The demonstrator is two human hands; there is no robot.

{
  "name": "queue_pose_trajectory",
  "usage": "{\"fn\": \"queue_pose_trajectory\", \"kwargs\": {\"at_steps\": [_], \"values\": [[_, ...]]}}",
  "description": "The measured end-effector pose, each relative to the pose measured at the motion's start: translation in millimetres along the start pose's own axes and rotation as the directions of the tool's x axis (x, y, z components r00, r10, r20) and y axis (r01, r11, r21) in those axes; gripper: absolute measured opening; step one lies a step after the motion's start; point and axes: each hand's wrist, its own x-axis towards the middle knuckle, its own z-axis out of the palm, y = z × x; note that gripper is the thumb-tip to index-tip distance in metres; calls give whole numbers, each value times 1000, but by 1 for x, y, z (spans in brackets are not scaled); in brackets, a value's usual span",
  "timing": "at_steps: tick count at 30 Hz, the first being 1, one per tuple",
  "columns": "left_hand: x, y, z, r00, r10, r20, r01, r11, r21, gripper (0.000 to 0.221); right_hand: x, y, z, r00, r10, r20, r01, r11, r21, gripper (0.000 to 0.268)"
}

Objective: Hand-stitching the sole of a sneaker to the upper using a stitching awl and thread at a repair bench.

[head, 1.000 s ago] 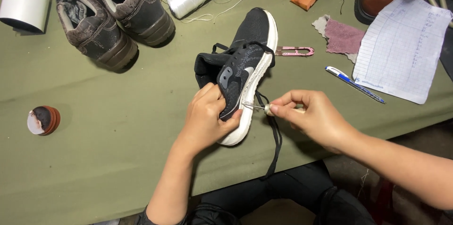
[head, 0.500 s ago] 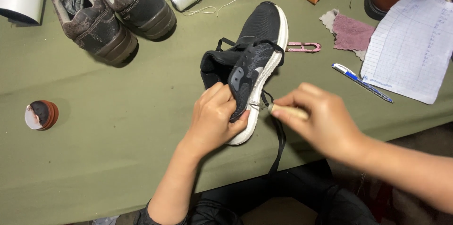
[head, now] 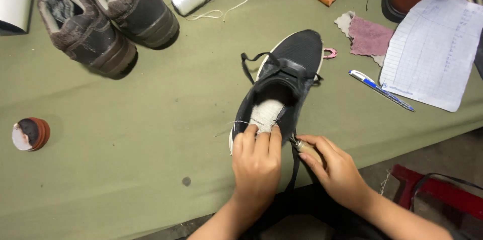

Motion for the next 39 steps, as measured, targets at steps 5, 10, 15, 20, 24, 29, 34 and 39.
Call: {"fn": "queue_pose_trajectory", "kwargs": {"at_steps": [5,10,15,20,24,29,34,39], "values": [[-6,6,-12,995,-30,100,28,999,23,24,-10,-9,7,996,-15,-85,22,997,79,32],[-8,5,-16,980,-102,171,56,965,257,24,-11,-4,13,994,-37,-105,48,993,106,30],[9,2,-23,969,-162,189,111,960,255,30,-8,5,11,997,-60,-41,64,993,104,35],[9,8,-24,979,-137,150,92,959,269,24,-6,1,10,997,-62,-48,66,995,78,34],[-1,11,-12,975,-148,163,103,961,257,20,-8,2,13,990,-119,-79,122,992,42,35],[-7,12,-5,978,-147,150,121,978,172,24,-9,1,19,982,-138,-128,146,988,55,32],[-15,10,-2,979,-161,125,159,987,24,28,-13,-3,24,973,-147,-176,154,988,27,28],[-18,6,-11,989,-142,-42,141,990,-29,29,-18,-13,23,977,-128,-173,154,977,149,29]]}}
